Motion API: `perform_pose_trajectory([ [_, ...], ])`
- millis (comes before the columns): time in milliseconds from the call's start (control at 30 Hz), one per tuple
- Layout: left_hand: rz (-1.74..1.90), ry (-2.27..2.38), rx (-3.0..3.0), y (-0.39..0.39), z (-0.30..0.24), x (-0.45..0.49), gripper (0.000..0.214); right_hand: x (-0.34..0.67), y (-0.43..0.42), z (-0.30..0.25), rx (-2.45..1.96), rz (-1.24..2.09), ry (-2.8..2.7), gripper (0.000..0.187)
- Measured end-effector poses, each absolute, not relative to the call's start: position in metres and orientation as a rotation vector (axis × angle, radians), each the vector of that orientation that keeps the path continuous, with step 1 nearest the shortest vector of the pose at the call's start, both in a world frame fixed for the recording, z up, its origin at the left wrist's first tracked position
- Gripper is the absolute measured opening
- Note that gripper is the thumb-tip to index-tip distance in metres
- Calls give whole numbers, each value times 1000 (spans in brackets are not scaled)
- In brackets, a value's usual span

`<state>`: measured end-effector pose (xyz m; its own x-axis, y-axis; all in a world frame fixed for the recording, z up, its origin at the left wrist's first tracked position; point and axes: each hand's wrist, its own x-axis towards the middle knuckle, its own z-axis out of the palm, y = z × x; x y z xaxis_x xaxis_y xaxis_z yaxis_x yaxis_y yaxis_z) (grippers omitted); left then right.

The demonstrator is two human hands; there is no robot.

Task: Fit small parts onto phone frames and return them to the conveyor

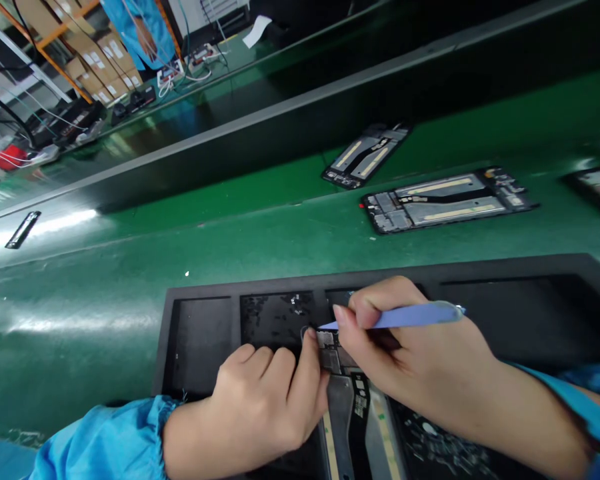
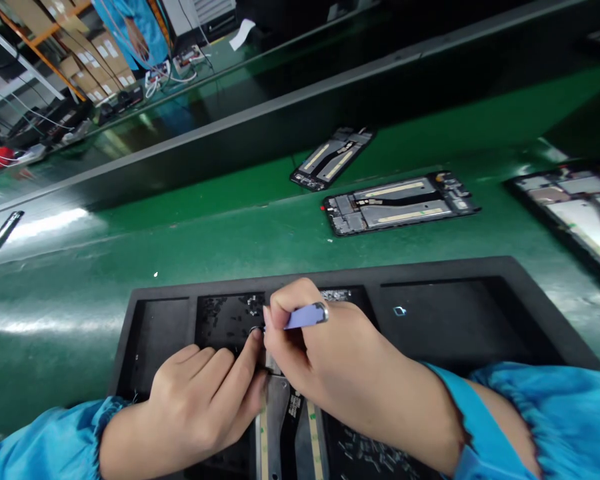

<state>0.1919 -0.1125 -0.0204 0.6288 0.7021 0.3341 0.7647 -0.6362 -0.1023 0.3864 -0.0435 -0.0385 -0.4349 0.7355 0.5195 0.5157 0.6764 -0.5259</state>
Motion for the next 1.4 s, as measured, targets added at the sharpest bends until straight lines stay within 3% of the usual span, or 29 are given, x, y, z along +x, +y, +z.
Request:
perform_pose_trajectory([
  [433, -295, -1201, -2662, -113, -17, 192, 36, 392, -36, -26, -1044, 407, -2039, 18],
  [1400, -261, -1149, -2721, -113, -18, 194, 37, 397, -30, -18, -1089, 827, -1905, 15],
])
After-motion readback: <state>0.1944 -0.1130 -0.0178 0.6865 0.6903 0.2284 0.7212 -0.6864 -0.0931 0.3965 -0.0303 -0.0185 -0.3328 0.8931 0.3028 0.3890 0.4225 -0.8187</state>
